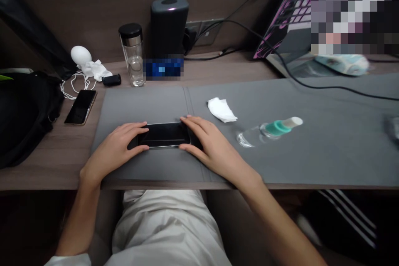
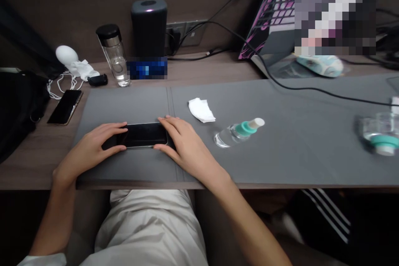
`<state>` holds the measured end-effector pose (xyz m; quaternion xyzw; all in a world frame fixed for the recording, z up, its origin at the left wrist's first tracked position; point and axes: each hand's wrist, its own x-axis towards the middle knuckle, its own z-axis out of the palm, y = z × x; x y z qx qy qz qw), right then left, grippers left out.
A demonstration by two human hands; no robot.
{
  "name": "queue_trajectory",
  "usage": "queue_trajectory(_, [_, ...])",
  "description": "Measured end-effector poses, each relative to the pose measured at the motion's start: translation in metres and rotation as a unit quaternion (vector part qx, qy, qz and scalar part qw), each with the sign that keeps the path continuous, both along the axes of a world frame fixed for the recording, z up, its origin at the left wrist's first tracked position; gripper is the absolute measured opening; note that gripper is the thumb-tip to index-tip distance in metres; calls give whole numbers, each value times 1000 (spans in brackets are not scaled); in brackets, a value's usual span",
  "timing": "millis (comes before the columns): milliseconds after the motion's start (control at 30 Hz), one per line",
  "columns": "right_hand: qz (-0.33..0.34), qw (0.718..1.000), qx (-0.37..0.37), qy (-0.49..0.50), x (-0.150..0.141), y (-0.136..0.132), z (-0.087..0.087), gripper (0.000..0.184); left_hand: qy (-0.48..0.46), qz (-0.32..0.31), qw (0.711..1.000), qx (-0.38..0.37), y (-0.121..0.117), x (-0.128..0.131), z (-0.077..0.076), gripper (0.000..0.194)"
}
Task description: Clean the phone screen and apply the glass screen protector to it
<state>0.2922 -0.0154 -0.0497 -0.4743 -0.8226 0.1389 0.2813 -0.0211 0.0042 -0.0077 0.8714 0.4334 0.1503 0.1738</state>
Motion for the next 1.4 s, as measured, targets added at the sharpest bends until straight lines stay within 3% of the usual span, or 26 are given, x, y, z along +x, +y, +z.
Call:
queue_trajectory(167, [-188, 980, 58, -19, 10, 7, -9, 60, -4, 5, 1000, -6, -1, 0, -1, 43])
queue_trajectory(233, [-226, 970, 60, -73, 15, 10, -11, 59, -4, 5, 1000, -6, -2, 0, -1, 42])
queue_trajectory(433, [-242, 937, 28, -250, 17, 29, 0, 45, -3, 15, 1000, -5, -3, 1, 0, 48])
queue_trajectory(733, [-285, 925, 45, -245, 28, 52, 8, 38, -10, 40, 999, -10, -4, 1, -3, 60])
queue_trajectory(833, [-250, 952, 98, -148, 21, 35, 14, 38, -17, 42, 999, -12, -3, 0, -4, 68])
queue_trajectory(900, [-174, 974, 137, -52, 9, 17, 17, 34, -17, 41, 999, -14, -3, 0, -5, 71])
queue_trajectory(1100, [-36, 984, 170, -39, -16, -21, 12, 34, -6, 44, 999, -13, -4, 3, -3, 66])
queue_trajectory(1300, [-42, 996, 81, 23, 6, -18, -1, 54, 3, 43, 999, -13, -4, 3, -2, 61])
queue_trajectory(1400, [13, 999, 29, -10, 10, -15, -3, 57, 7, 42, 999, -7, -3, 4, -1, 62])
